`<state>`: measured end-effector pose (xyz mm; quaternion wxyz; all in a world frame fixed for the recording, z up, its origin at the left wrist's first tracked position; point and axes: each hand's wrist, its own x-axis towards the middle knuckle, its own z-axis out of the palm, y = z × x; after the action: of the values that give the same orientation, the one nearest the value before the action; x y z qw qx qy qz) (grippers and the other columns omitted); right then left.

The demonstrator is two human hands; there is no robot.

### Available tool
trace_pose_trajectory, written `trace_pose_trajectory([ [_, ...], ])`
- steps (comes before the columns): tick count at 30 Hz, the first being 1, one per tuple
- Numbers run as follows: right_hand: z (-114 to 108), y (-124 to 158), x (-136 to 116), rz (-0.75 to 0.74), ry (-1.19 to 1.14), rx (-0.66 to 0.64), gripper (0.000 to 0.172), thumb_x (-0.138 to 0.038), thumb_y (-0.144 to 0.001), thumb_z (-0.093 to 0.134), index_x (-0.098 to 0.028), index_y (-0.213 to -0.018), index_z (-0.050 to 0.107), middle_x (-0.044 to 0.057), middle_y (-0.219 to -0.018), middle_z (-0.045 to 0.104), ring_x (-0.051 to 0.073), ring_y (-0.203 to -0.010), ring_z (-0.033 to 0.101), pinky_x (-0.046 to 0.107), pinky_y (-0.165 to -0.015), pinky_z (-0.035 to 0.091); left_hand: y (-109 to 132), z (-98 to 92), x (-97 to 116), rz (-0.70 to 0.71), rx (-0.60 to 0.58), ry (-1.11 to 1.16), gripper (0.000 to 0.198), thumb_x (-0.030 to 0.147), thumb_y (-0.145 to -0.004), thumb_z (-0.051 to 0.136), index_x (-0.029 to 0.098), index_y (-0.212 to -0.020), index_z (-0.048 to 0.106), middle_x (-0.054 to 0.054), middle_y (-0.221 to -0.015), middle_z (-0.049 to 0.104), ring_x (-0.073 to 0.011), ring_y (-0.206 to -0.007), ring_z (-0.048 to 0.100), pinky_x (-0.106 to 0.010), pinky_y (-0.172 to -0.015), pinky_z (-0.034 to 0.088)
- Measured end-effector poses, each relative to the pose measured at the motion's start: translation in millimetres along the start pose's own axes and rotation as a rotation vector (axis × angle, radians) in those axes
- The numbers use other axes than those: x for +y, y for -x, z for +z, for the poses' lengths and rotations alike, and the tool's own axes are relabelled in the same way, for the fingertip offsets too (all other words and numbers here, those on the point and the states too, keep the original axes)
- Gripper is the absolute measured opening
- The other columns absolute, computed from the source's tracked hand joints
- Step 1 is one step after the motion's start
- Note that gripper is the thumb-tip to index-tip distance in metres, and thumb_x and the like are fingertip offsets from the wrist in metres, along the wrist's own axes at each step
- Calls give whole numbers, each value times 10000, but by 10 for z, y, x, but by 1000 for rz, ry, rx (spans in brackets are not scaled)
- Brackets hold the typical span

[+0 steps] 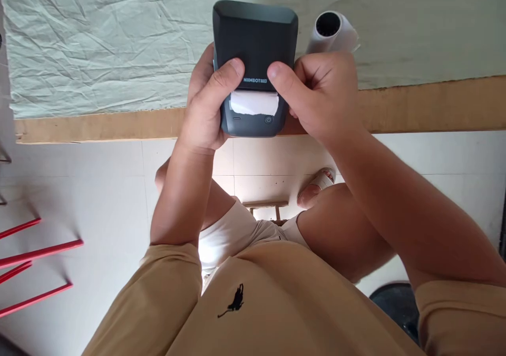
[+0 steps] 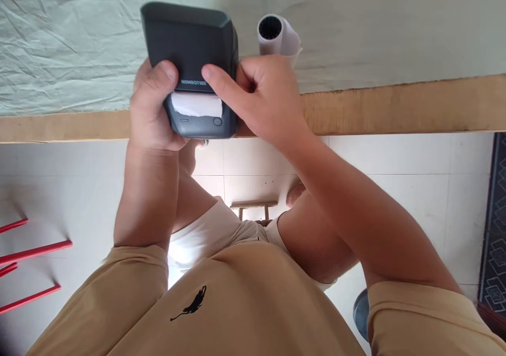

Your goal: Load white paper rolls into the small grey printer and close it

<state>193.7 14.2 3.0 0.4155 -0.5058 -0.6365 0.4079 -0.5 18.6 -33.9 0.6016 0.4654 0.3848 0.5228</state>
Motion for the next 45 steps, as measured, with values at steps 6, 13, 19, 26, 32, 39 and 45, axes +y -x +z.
trace_pose_trajectory([
  [6,-53,-10,-132,148,-26,-101,793,-297,-1007,941,-260,-512,322,-67,-521,382,104,-594,357,342,-611,315,-107,-288,-74,35,-143,-166,905,949,-592,983,329,-1214,766,15,-1157,894,-471,-1724,578,-623,-1313,676],
  [13,-120,-105,-243,249,4,-173,813,-138,-871,1036,-230,-459,341,-98,-491,344,66,-581,338,321,-610,298,-95,-213,71,-52,-153,-114,646,795,-735,988,328,-1138,798,32,-1054,907,-477,-1612,656,-708,-1315,661],
  [19,-136,-96,-222,219,73,-148,826,-146,-882,1029,-230,-449,331,-100,-480,343,67,-574,337,321,-629,284,-31,-37,104,-100,-60,-4,648,690,-658,1058,315,-1125,809,7,-1008,868,-462,-1564,693,-661,-1197,720],
  [26,-114,-4,-137,153,91,-29,730,-262,-1049,849,-230,-489,382,-50,-504,435,83,-569,340,358,-627,253,73,180,234,-207,11,28,302,562,-1009,832,302,-1135,743,-28,-1035,867,-329,-1280,820,-420,-914,699],
  [32,-101,-13,-70,183,111,-16,717,-276,-1044,847,-222,-493,392,-61,-500,398,68,-563,321,336,-600,245,45,143,178,-141,-13,90,262,504,-995,845,312,-1142,744,-27,-1061,869,-359,-1445,756,-405,-1030,678],
  [39,-143,-30,-77,193,108,-62,741,-268,-1054,880,-233,-500,390,-56,-495,424,64,-555,358,323,-572,268,58,144,168,-162,15,114,346,544,-999,873,274,-1158,726,-38,-1055,831,-345,-1252,850,-416,-861,722],
  [45,-105,79,116,89,-10,-16,785,-591,-1042,889,-215,-551,405,-47,-541,350,56,-565,321,296,-547,212,111,146,214,-161,-28,148,369,564,-965,923,292,-1144,751,-28,-1064,829,-315,-1080,856,-392,-808,685],
])
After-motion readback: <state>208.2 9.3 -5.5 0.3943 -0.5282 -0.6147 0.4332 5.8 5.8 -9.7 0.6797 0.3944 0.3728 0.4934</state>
